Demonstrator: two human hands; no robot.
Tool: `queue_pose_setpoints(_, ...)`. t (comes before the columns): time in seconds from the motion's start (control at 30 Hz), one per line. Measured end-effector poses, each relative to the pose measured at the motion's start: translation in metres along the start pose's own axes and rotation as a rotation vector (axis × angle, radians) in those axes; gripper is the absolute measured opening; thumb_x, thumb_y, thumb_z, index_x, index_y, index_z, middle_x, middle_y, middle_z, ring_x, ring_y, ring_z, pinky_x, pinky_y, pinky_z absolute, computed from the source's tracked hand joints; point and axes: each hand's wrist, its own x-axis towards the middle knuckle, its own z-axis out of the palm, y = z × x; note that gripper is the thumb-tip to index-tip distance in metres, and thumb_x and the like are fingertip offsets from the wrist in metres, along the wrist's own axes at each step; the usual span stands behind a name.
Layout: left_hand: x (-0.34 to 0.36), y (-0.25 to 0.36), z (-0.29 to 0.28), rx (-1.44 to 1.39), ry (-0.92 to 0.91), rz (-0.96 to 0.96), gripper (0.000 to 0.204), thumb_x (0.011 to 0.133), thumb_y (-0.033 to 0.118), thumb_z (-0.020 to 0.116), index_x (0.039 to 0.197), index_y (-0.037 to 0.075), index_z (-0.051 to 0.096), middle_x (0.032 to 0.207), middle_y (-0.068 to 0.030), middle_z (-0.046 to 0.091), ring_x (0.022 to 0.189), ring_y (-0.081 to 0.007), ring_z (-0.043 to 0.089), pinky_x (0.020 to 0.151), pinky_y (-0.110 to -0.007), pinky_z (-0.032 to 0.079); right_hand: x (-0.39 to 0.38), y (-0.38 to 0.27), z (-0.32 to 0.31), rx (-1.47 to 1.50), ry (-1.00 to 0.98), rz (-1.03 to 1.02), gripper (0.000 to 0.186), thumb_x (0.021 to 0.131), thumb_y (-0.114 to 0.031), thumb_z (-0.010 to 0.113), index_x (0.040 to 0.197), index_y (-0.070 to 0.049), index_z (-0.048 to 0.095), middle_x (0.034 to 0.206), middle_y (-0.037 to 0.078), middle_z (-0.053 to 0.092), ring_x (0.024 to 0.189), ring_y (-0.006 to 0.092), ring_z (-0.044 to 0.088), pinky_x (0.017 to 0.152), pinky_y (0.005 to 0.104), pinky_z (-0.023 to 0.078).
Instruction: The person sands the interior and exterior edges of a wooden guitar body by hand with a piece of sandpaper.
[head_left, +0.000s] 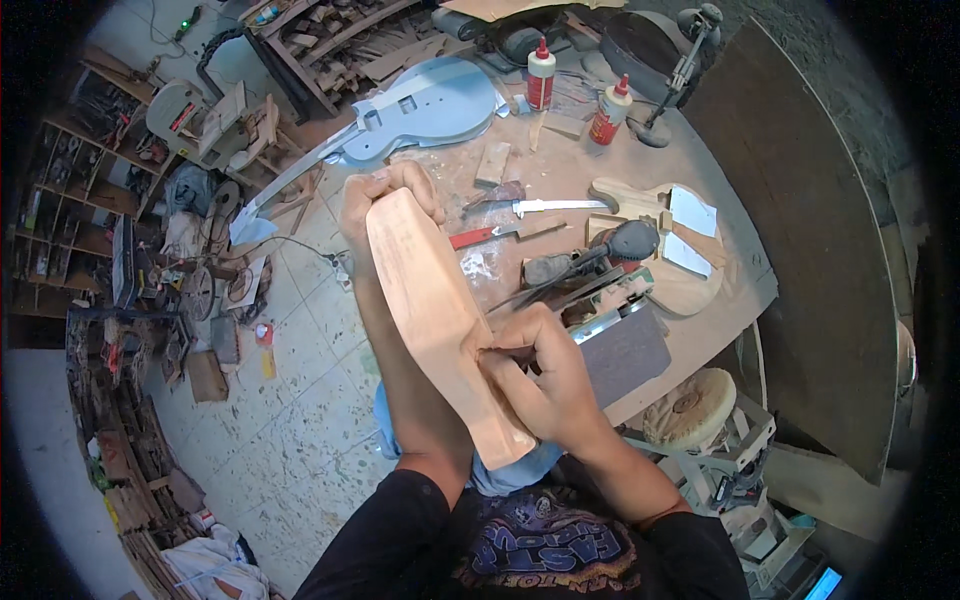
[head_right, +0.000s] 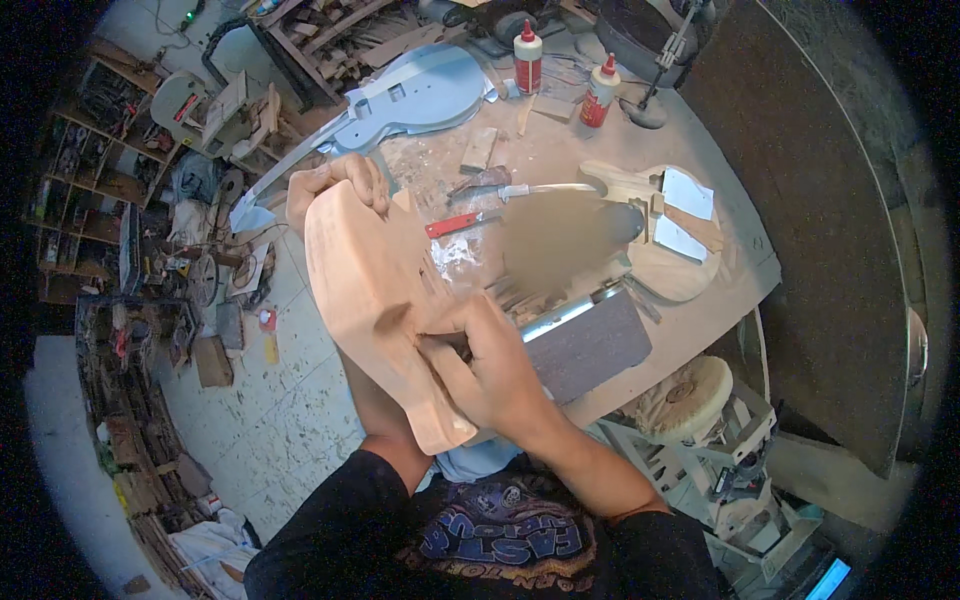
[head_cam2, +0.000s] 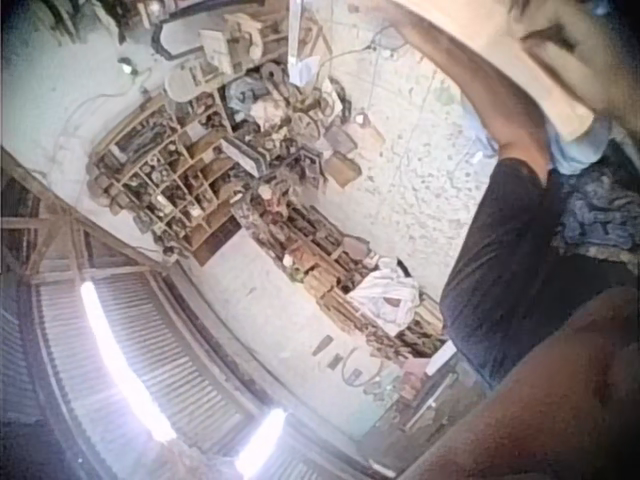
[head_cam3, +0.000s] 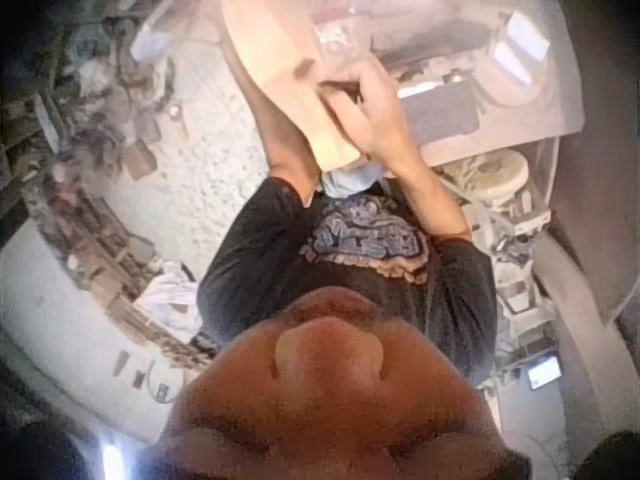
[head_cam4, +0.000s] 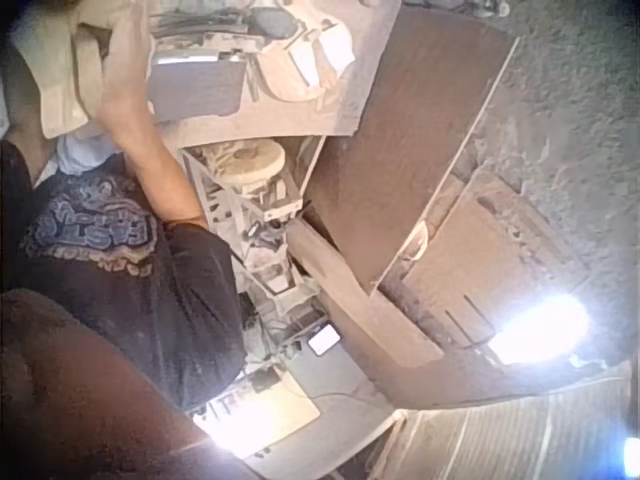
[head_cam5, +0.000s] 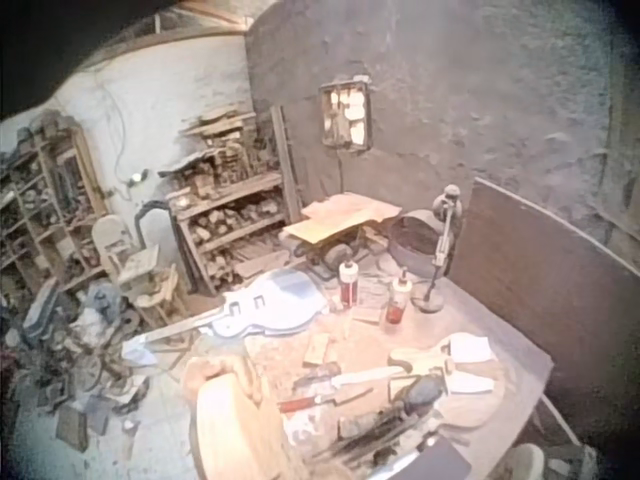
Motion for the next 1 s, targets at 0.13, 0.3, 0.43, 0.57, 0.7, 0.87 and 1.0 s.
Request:
queue_pose_setpoints(0.13,0.0,0.003,0.007,-0.046,0.016,-0.02,0.05,0.081,0.041,0.035,0.062,-0.001,0.056,0.06,-0.0132,0.055,0.054,-0.0209,0.052,0.054,-0.031,0.043,0.008,0.003,0.003,-0.08,0.033,-0.067,0.014,0.079,0.001,0.063,0.091,-0.001,0.056,0.087,0.014,0.055,0.079,0.0287,0.057,0.071,0.0361,0.046)
queue_pose_setpoints(0.3,0.001,-0.002,0.001,-0.028,0.012,-0.013,0.051,0.082,0.041,0.034,0.062,-0.002,0.055,0.058,-0.0136,0.055,0.054,-0.0212,0.052,0.054,-0.03,0.043,-0.001,0.004,0.006,0.007,0.068,0.035,0.011,0.082,-0.004,0.064,0.09,0.0,0.056,0.086,0.014,0.055,0.075,0.0258,0.059,0.067,0.0346,0.047)
queue_pose_setpoints(0.43,-0.004,0.0,-0.003,-0.064,0.042,-0.02,0.051,0.082,0.041,0.034,0.062,-0.002,0.055,0.058,-0.0132,0.054,0.054,-0.0216,0.051,0.055,-0.03,0.043,0.004,0.0,0.012,0.058,0.085,0.139,0.017,0.083,0.0,0.066,0.085,-0.003,0.05,0.082,0.002,0.053,0.072,0.0058,0.049,0.063,0.0215,0.042)
queue_pose_setpoints(0.57,-0.003,0.004,0.008,0.035,0.08,0.031,0.051,0.082,0.041,0.034,0.063,-0.001,0.055,0.059,-0.0131,0.055,0.054,-0.0222,0.052,0.056,-0.031,0.043,0.008,0.0,0.01,0.123,0.087,0.195,0.02,0.082,0.0,0.067,0.081,-0.005,0.048,0.078,0.0,0.053,0.069,0.0042,0.047,0.06,0.0201,0.04)
queue_pose_setpoints(0.7,-0.003,0.002,-0.003,-0.105,0.029,-0.039,0.051,0.081,0.042,0.035,0.065,-0.001,0.056,0.06,-0.0128,0.055,0.057,-0.0226,0.054,0.057,-0.031,0.044,0.001,0.009,0.004,0.226,0.021,0.187,0.022,0.08,-0.001,0.068,0.079,-0.005,0.047,0.073,-0.001,0.052,0.066,0.0038,0.046,0.058,0.02,0.039)
queue_pose_setpoints(0.87,0.0,-0.004,-0.002,-0.13,0.007,-0.032,0.051,0.082,0.042,0.035,0.067,-0.002,0.056,0.061,-0.0124,0.056,0.056,-0.0217,0.055,0.056,-0.03,0.045,0.012,0.011,0.007,0.25,0.124,0.258,0.021,0.077,-0.009,0.072,0.076,-0.004,0.051,0.071,0.0,0.054,0.065,0.0064,0.049,0.057,0.0247,0.042)
queue_pose_setpoints(1.0,-0.003,0.0,-0.007,-0.015,-0.009,-0.015,0.053,0.084,0.043,0.034,0.067,-0.002,0.056,0.062,-0.0127,0.056,0.054,-0.0213,0.055,0.055,-0.03,0.045,0.015,0.015,0.01,0.167,0.14,0.154,0.025,0.074,-0.014,0.075,0.073,-0.004,0.052,0.069,0.002,0.055,0.065,0.0072,0.05,0.057,0.0263,0.043)
